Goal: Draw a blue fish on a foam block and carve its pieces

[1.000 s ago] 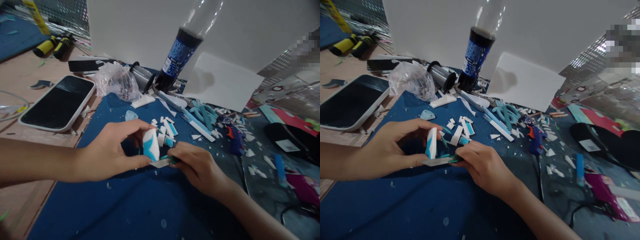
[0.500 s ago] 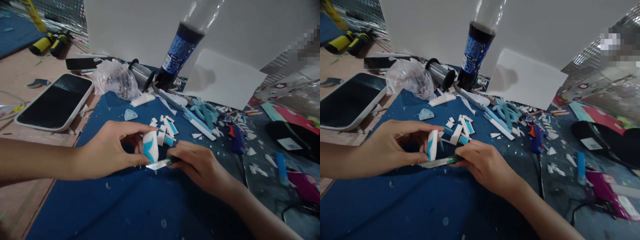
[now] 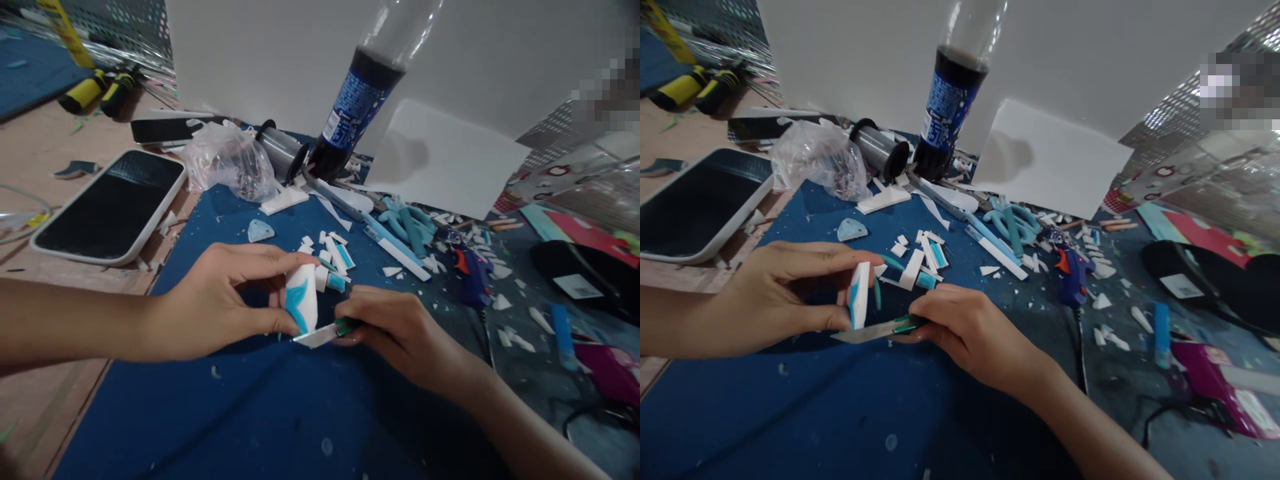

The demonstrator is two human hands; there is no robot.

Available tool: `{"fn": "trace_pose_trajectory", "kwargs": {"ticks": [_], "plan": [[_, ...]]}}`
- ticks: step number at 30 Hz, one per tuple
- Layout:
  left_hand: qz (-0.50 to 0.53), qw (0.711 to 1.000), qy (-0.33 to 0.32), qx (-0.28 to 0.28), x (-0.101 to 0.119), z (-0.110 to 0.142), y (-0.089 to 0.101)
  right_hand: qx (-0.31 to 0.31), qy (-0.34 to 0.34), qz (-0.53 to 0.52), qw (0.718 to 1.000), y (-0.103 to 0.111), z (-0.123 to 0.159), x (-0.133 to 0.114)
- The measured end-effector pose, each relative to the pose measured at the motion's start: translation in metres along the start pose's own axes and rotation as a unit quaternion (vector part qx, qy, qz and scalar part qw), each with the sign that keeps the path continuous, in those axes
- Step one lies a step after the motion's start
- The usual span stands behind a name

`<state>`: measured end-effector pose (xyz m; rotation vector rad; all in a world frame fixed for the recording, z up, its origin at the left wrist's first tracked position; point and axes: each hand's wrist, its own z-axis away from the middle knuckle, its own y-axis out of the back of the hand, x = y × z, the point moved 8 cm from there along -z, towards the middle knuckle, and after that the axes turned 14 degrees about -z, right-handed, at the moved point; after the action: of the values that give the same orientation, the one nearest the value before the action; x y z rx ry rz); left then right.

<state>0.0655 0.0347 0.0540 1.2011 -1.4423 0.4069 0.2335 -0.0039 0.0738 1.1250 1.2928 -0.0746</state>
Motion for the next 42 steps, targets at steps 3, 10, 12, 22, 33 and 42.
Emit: {"fn": "trace_pose_trajectory", "kwargs": {"ticks": [3,10,12,22,33,42], "plan": [[0.006,1.000,0.015,-0.002,-0.004,0.000,0.000,-0.012,-0.021,-0.023,0.999,-0.002,-0.001,0.003],[0.017,0.999,0.023,-0.020,-0.004,0.000,-0.004,-0.017,-0.020,-0.028,0.999,-0.004,-0.003,0.002],[0.013,0.999,0.027,-0.019,-0.004,0.001,-0.005,-0.014,-0.019,-0.027,0.999,-0.004,-0.003,0.001],[-0.027,0.999,0.027,-0.024,0.000,-0.002,-0.005,-0.009,-0.026,-0.021,0.999,-0.002,-0.002,0.002],[-0.058,0.997,-0.040,-0.016,0.008,0.002,-0.003,-0.014,-0.004,-0.030,0.999,-0.001,-0.003,0.003],[-0.108,0.989,-0.093,-0.042,0.010,0.003,-0.010,-0.025,-0.014,-0.035,0.999,-0.006,-0.005,0.000]]}}
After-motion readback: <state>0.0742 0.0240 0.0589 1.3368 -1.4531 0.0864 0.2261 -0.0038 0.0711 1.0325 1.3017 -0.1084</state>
